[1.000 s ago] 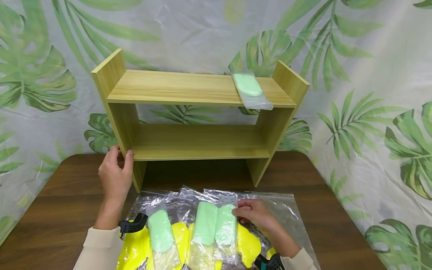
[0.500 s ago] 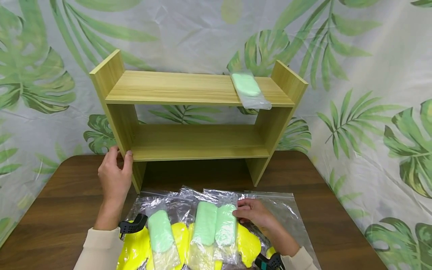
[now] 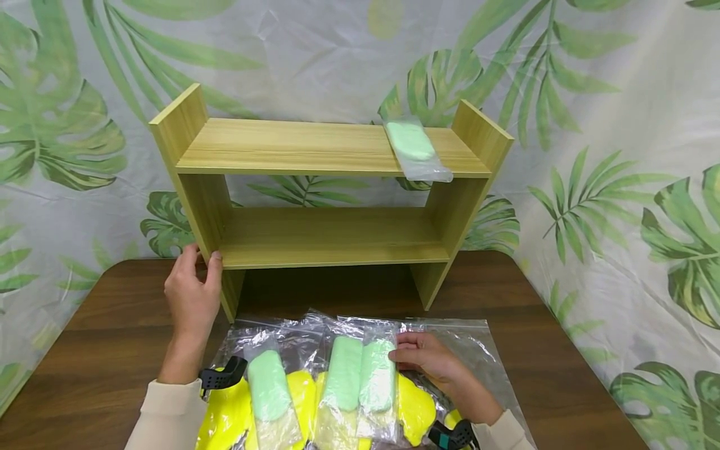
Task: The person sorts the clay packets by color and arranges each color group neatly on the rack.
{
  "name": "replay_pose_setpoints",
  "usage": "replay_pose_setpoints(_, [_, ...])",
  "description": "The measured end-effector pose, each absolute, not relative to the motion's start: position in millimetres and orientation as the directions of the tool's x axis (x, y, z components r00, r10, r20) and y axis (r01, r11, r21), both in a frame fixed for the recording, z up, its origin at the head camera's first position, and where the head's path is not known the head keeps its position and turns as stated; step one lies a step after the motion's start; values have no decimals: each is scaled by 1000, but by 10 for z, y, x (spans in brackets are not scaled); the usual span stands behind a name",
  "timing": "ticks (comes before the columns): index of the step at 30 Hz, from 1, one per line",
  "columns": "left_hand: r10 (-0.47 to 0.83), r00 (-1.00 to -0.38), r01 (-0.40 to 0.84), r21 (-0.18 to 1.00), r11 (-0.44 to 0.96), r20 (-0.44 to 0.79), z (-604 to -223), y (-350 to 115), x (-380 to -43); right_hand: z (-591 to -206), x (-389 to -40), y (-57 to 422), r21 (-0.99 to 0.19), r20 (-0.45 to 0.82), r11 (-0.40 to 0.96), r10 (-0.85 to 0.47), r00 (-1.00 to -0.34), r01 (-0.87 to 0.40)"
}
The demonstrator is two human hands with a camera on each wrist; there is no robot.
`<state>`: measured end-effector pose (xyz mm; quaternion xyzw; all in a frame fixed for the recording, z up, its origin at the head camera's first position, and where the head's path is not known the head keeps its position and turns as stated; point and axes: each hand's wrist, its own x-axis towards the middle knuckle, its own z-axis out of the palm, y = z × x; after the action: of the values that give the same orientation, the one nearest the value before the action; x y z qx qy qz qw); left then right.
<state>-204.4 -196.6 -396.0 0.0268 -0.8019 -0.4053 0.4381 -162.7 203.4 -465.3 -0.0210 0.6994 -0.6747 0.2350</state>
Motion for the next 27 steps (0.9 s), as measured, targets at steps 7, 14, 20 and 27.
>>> replay_pose_setpoints(7, [-397, -618, 313, 675, 668, 679, -3968, -1969, -2048, -4660, -1621, 2044, -958, -286, 75, -366, -885, 278])
replay_pose_setpoints(14, [-399, -610, 313, 670, 672, 685, -3963, -1969, -2049, -4648, -1613, 2035, -962, -271, 88, -360, -893, 257])
replay_pose_setpoints(20, [-399, -610, 313, 671, 672, 685, -3961, -1965, -2048, -4604, -1601, 2029, -962, -267, 154, -325, -907, 228])
replay_pose_setpoints(27, [-397, -607, 319, 669, 672, 688, -3960, -1967, -2043, -4591, -1596, 2031, -970, -242, 112, -333, -911, 217])
